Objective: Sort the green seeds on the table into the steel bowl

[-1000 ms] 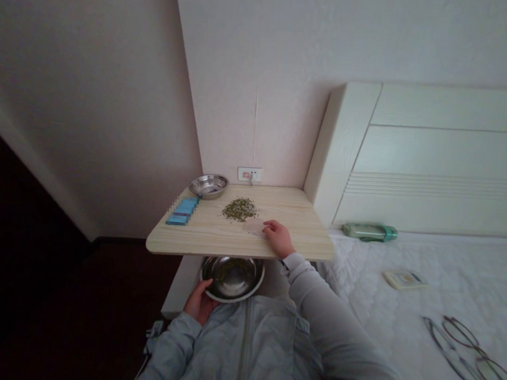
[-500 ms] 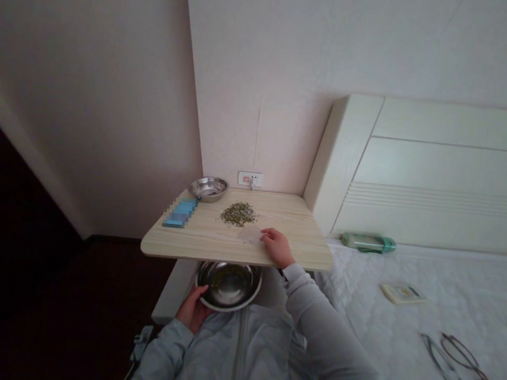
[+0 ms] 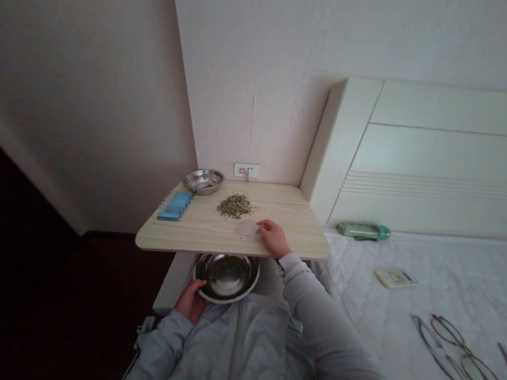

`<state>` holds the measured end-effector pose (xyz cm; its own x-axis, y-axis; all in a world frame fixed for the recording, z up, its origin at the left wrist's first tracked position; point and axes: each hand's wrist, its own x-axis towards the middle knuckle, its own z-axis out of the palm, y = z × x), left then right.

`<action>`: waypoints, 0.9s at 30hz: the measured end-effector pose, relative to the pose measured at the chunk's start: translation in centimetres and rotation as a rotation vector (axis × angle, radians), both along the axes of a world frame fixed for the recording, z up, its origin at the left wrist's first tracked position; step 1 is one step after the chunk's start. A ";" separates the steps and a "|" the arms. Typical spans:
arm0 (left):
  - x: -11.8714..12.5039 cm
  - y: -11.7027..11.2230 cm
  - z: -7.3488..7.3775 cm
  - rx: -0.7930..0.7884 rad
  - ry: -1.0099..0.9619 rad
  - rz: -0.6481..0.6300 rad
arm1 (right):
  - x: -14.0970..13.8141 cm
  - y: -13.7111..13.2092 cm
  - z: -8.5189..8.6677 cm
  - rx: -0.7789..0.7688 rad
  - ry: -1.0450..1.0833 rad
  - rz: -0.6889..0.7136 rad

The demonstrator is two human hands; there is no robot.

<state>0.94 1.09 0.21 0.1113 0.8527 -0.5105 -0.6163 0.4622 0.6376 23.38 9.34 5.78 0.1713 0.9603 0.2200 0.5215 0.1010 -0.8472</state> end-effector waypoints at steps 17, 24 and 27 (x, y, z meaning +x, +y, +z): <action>1.4 -0.1 0.0 0.048 -0.005 -0.127 | -0.2 -1.2 -0.4 -0.049 0.037 0.134; 1.3 -0.2 0.6 0.055 -0.014 -0.118 | -0.4 -2.5 0.5 -0.140 0.033 0.289; 1.2 -0.3 0.8 0.048 0.000 -0.099 | -0.4 -2.6 0.6 -0.167 0.042 0.303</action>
<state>2.15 0.84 0.98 0.1958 0.8608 -0.4697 -0.5692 0.4898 0.6604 22.94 6.75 6.33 -0.1211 0.9911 0.0544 0.4536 0.1040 -0.8851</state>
